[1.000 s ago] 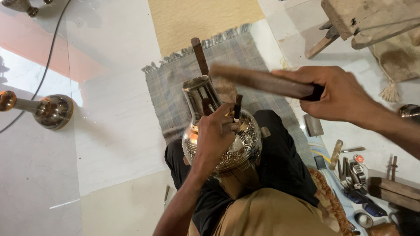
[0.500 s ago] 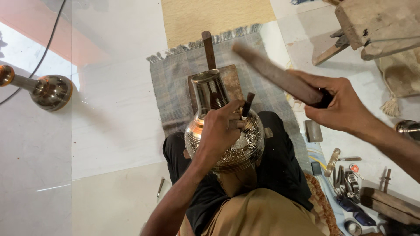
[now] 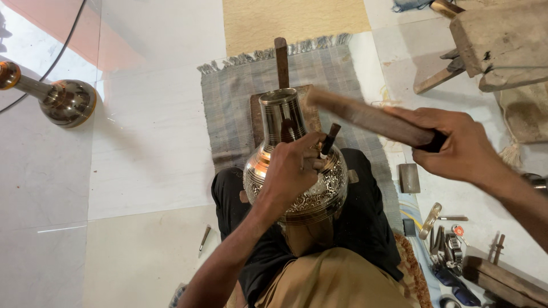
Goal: The person is sitting on the floor, holding a metal vessel on their lap. They use a chisel in their left hand and a wooden mallet in their right hand to repeatedly strike the chisel, creating decorative patterns on the surface of the vessel.
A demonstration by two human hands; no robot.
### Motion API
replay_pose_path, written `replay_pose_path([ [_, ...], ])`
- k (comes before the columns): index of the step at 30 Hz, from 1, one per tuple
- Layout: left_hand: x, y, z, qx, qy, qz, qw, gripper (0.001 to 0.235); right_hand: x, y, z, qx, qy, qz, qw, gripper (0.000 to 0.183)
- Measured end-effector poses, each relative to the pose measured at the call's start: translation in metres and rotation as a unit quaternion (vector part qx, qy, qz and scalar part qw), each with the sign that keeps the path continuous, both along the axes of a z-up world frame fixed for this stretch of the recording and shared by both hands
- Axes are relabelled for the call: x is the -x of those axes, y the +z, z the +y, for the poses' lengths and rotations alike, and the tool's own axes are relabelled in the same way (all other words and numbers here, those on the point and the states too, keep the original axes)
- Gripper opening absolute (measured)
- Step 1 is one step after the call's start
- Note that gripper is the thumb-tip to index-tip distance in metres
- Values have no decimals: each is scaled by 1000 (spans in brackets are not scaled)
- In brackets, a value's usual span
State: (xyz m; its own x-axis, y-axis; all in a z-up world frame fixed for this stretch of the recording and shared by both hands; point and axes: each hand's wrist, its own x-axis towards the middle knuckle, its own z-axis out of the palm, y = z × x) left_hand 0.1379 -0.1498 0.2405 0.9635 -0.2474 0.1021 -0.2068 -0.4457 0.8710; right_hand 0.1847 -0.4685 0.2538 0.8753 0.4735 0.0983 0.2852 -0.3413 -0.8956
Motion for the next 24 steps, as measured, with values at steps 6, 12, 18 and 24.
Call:
replay_pose_path([
  [6,2,6,1,-4,3,-15,1000,58,2,-2,-11,129,-48,60,989,82],
  [12,1,6,2,-27,7,-48,998,53,9,-4,-10,37,-11,-20,999,80],
  [18,2,6,3,-28,5,20,999,51,12,6,-16,161,-66,36,984,86],
  [24,3,7,7,-12,-9,3,1000,55,11,11,-13,120,-34,19,992,81],
])
